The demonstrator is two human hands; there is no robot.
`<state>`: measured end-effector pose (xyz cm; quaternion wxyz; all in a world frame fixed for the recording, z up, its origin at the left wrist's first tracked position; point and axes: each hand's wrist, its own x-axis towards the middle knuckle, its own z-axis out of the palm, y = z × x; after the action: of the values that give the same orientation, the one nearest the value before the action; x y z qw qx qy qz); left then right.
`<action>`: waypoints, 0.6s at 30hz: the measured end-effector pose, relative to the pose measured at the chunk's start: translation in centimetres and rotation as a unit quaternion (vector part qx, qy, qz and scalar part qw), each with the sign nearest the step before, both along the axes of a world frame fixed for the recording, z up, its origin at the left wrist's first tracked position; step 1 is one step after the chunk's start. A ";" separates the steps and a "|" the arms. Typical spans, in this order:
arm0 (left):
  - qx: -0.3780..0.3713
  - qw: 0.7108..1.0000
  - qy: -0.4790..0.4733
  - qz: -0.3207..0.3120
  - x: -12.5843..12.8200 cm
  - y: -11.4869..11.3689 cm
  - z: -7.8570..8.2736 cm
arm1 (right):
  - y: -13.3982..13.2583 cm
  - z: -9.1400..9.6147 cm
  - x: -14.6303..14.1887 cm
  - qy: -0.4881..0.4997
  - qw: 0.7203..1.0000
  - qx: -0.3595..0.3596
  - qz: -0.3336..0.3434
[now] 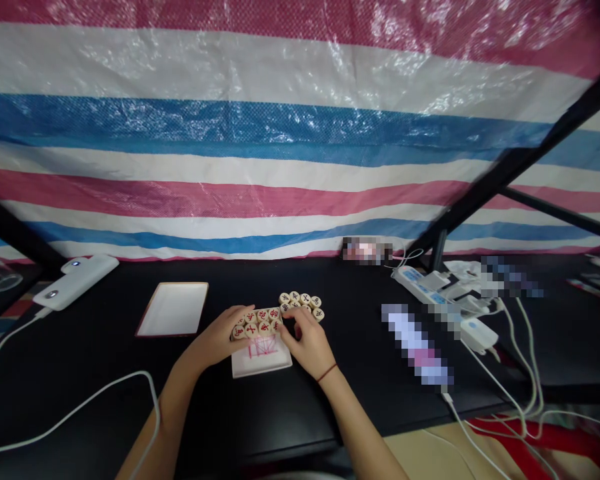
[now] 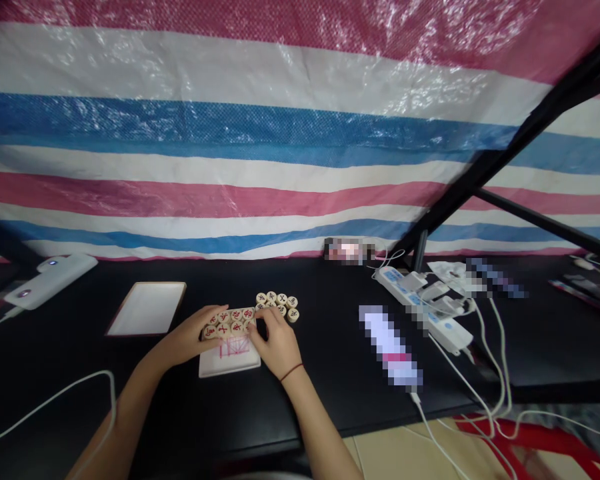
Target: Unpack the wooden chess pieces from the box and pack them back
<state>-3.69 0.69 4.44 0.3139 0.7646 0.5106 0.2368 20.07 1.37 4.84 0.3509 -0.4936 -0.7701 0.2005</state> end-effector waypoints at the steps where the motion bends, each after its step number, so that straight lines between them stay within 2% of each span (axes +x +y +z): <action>1: -0.008 1.000 0.003 0.003 0.1 0.0 0.1 | 0.4 0.1 0.3 -0.005 1.000 0.001 -0.014; 4: -0.013 1.000 0.006 0.007 0.4 0.0 0.2 | 2.0 0.8 1.0 -0.045 0.997 -0.008 -0.060; 7: -0.004 1.000 0.006 0.005 0.5 -0.1 -0.1 | 4.2 2.1 0.6 -0.137 0.988 -0.043 -0.061; 12: 0.011 1.000 -0.001 0.006 0.2 -0.1 -1.2 | 7.1 3.6 -1.8 -0.333 0.933 -0.135 -0.024; 14: 0.022 1.000 -0.008 0.008 0.2 -0.1 -1.6 | 7.7 3.8 -2.5 -0.366 0.918 -0.154 -0.015; 18: 0.034 0.999 -0.009 0.014 0.5 -0.1 -2.0 | 8.4 4.0 -2.9 -0.385 0.907 -0.171 -0.004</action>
<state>-3.22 0.63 2.48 0.2890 0.7653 0.5104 0.2649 17.18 9.76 8.88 -0.0623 -0.5876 -0.7975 0.1221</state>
